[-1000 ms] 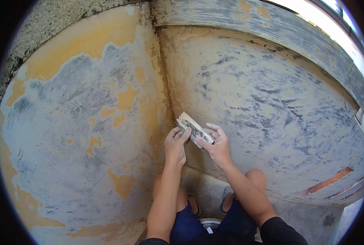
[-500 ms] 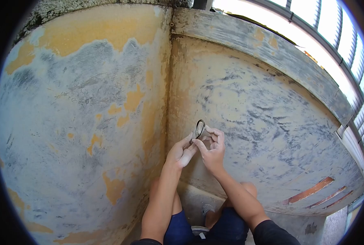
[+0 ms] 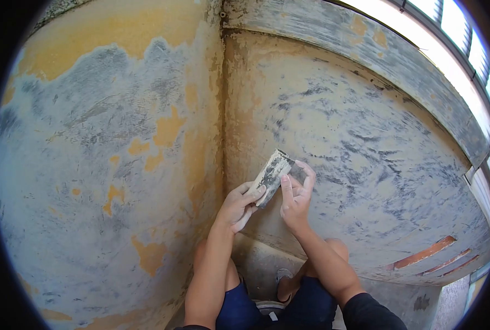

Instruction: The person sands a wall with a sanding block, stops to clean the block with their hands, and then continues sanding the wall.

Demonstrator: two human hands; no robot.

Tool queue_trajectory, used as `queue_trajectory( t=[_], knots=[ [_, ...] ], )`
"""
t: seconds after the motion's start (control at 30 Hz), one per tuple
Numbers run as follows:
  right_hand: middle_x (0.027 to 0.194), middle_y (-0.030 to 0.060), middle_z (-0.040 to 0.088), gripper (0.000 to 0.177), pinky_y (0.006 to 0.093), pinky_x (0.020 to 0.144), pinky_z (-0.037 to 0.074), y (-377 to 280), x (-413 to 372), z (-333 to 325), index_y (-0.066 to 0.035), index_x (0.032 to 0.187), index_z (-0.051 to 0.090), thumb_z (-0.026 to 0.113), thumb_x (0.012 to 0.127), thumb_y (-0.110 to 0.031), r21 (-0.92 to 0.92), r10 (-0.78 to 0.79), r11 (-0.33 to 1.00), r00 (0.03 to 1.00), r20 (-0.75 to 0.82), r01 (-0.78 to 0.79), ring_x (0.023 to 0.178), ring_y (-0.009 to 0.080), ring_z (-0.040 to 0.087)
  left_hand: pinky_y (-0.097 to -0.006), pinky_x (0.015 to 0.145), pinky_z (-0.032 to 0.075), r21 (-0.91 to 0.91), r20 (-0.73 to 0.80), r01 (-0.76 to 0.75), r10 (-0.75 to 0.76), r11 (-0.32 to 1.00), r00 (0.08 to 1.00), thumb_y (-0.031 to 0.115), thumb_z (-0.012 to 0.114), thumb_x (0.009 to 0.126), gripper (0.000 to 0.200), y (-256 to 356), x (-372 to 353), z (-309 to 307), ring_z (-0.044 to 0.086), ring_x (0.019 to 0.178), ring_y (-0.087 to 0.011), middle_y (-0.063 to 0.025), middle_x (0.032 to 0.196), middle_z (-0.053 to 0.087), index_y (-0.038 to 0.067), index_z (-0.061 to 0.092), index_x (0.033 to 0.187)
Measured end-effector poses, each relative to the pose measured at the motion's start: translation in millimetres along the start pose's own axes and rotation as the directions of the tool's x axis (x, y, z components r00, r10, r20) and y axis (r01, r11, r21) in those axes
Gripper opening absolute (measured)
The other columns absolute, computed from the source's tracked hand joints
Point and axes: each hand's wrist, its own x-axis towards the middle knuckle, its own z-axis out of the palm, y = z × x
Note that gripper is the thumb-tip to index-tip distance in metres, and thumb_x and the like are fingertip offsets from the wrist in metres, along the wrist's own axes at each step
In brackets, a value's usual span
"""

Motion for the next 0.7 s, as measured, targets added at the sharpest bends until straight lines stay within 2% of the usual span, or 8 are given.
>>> queue_trajectory(
  t=[0.13, 0.33, 0.43, 0.47, 0.53, 0.6, 0.63, 0.7],
  knots=[
    [0.127, 0.025, 0.072, 0.054, 0.0315, 0.101, 0.052, -6.9, -3.3, 0.1, -0.007, 0.153, 0.03, 0.06, 0.109, 0.0, 0.044, 0.077, 0.996, 0.997, 0.013, -0.077, 0.116, 0.0205, 0.069, -0.0282, 0.095, 0.056, 0.224, -0.055, -0.045, 0.059, 0.974, 0.997, 0.01, 0.082, 0.097, 0.034, 13.0, -12.5, 10.1, 0.071, 0.108, -0.0129, -0.0075, 0.121, 0.074, 0.0, 0.069, 0.127],
    [0.14, 0.0285, 0.066, 0.048, 0.0352, 0.099, 0.058, -13.1, -8.9, -3.8, -0.001, 0.147, 0.033, 0.06, 0.107, 0.003, 0.071, 0.168, 0.982, 0.979, 0.112, -0.177, 0.122, 0.0226, 0.068, -0.0296, 0.097, 0.057, 0.409, 0.036, -0.134, 0.131, 0.902, 0.991, 0.003, 0.083, 0.094, 0.034, 3.2, -14.6, 9.4, 0.07, 0.11, -0.013, -0.0077, 0.119, 0.073, -0.001, 0.069, 0.126],
    [0.15, 0.0285, 0.059, 0.04, 0.036, 0.103, 0.057, -8.9, -9.1, -7.4, 0.0, 0.14, 0.043, 0.063, 0.106, 0.005, 0.109, 0.145, 0.981, 0.982, 0.122, -0.159, 0.129, 0.0242, 0.065, -0.0298, 0.1, 0.056, 0.433, 0.047, -0.188, 0.186, 0.881, 0.981, 0.002, 0.084, 0.093, 0.041, 2.1, -12.7, 10.7, 0.07, 0.112, -0.0148, -0.0089, 0.123, 0.073, -0.001, 0.068, 0.131],
    [0.154, 0.028, 0.056, 0.035, 0.0368, 0.104, 0.057, -2.1, -8.2, -11.2, 0.0, 0.133, 0.049, 0.068, 0.103, 0.004, 0.083, 0.072, 0.993, 0.988, 0.138, -0.084, 0.13, 0.0253, 0.064, -0.0298, 0.1, 0.056, 0.434, 0.047, -0.185, 0.183, 0.882, 0.982, 0.002, 0.084, 0.093, 0.041, 1.9, -12.9, 13.2, 0.07, 0.112, -0.0148, -0.0089, 0.123, 0.073, -0.001, 0.068, 0.131],
    [0.157, 0.0274, 0.054, 0.031, 0.0376, 0.105, 0.056, 1.3, -5.3, -16.7, 0.0, 0.125, 0.056, 0.073, 0.1, 0.004, 0.059, -0.001, 0.998, 0.988, 0.153, -0.008, 0.13, 0.0263, 0.064, -0.035, 0.107, 0.054, 0.569, 0.055, -0.315, 0.348, 0.76, 0.936, -0.001, 0.081, 0.094, 0.047, 2.1, -13.6, 19.2, 0.069, 0.119, -0.0176, -0.0089, 0.126, 0.074, -0.002, 0.066, 0.138],
    [0.148, 0.0239, 0.06, 0.024, 0.0379, 0.101, 0.056, 0.3, -3.2, -21.5, 0.0, 0.109, 0.065, 0.082, 0.092, 0.001, -0.266, -0.169, 0.938, 0.965, 0.201, 0.22, 0.12, 0.0263, 0.067, -0.0353, 0.108, 0.054, 0.636, 0.06, -0.317, 0.365, 0.703, 0.929, -0.001, 0.081, 0.093, 0.046, 1.6, -12.5, 14.9, 0.068, 0.12, -0.0177, -0.0087, 0.127, 0.073, -0.002, 0.066, 0.137],
    [0.148, 0.0239, 0.06, 0.024, 0.0379, 0.101, 0.056, 1.1, -4.4, -23.4, 0.0, 0.109, 0.065, 0.082, 0.092, 0.001, -0.266, -0.167, 0.939, 0.966, 0.198, 0.217, 0.12, 0.0263, 0.067, -0.0356, 0.108, 0.053, 0.698, 0.068, -0.318, 0.383, 0.642, 0.921, -0.001, 0.081, 0.093, 0.045, 1.0, -11.9, 12.7, 0.068, 0.12, -0.0178, -0.0085, 0.127, 0.073, -0.002, 0.067, 0.136],
    [0.128, 0.018, 0.068, 0.024, 0.0357, 0.093, 0.055, 4.2, -6.4, -26.2, 0.0, 0.104, 0.068, 0.086, 0.088, -0.002, -0.444, -0.222, 0.853, 0.961, 0.166, 0.274, 0.106, 0.0226, 0.066, -0.0347, 0.105, 0.054, 0.726, 0.068, -0.335, 0.422, 0.601, 0.904, 0.001, 0.082, 0.092, 0.04, -0.8, -10.1, 11.3, 0.069, 0.114, -0.0162, -0.0087, 0.123, 0.075, -0.001, 0.07, 0.13]
  ],
)
